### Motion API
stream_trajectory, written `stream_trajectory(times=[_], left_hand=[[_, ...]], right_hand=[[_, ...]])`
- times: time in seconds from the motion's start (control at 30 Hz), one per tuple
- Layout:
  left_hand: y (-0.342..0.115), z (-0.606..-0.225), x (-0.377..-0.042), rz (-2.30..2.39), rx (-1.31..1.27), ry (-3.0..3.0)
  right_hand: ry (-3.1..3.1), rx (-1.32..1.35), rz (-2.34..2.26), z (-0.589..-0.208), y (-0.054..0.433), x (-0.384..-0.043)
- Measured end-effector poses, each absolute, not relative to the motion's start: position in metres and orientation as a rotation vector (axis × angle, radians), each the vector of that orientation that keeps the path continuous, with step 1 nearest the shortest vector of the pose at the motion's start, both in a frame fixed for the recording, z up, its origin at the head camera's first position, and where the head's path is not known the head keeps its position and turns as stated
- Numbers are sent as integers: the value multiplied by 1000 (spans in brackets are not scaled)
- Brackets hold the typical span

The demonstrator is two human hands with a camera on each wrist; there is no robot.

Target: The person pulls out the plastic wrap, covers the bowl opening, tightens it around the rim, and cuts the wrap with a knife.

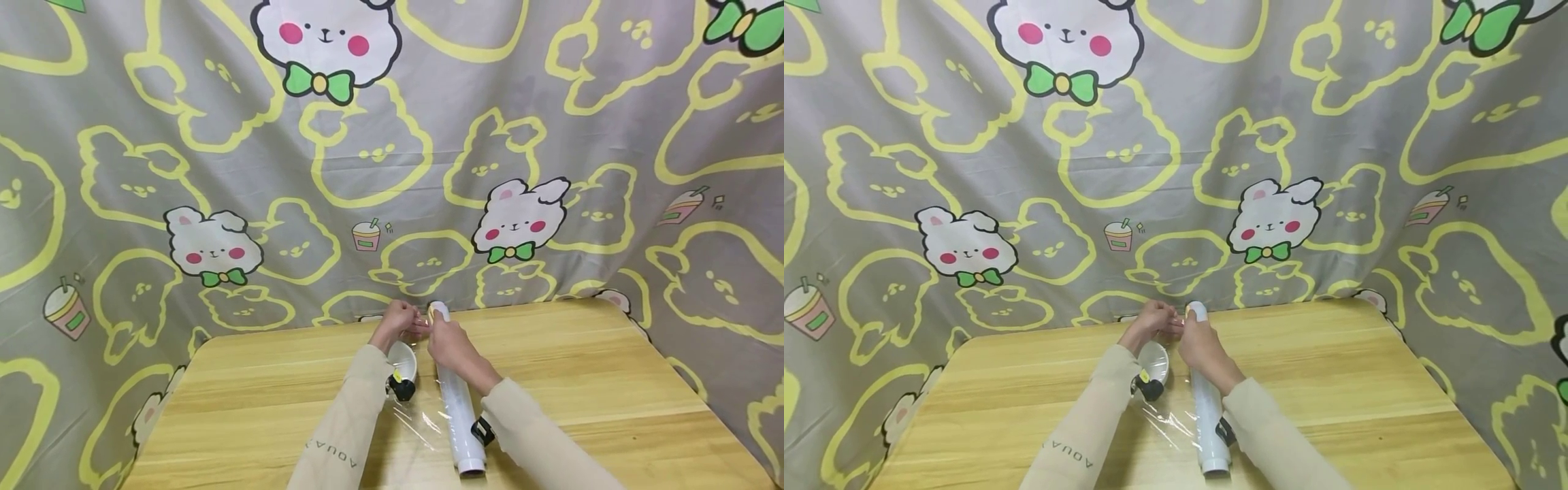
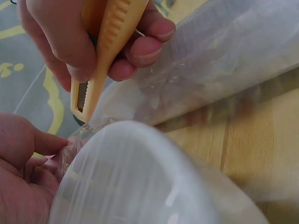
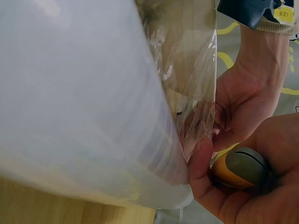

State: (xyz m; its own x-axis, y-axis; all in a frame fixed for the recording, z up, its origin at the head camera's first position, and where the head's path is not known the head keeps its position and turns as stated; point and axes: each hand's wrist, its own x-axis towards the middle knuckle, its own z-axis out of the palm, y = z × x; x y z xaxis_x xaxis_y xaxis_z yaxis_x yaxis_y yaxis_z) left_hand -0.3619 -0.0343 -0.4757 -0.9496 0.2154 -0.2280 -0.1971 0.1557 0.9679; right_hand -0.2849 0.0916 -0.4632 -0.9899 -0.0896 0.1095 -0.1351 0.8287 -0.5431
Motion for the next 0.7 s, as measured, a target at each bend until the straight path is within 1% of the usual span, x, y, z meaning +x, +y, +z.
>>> stream_trajectory(times=[0.37,0.7], left_hand=[[-32,-476,-361,1859,44,2151],[-31,-477,-361,1865,54,2152]], right_hand=[[-2937,144,903,-460,91,-274],[-2927,182,887,-460,92,-263]])
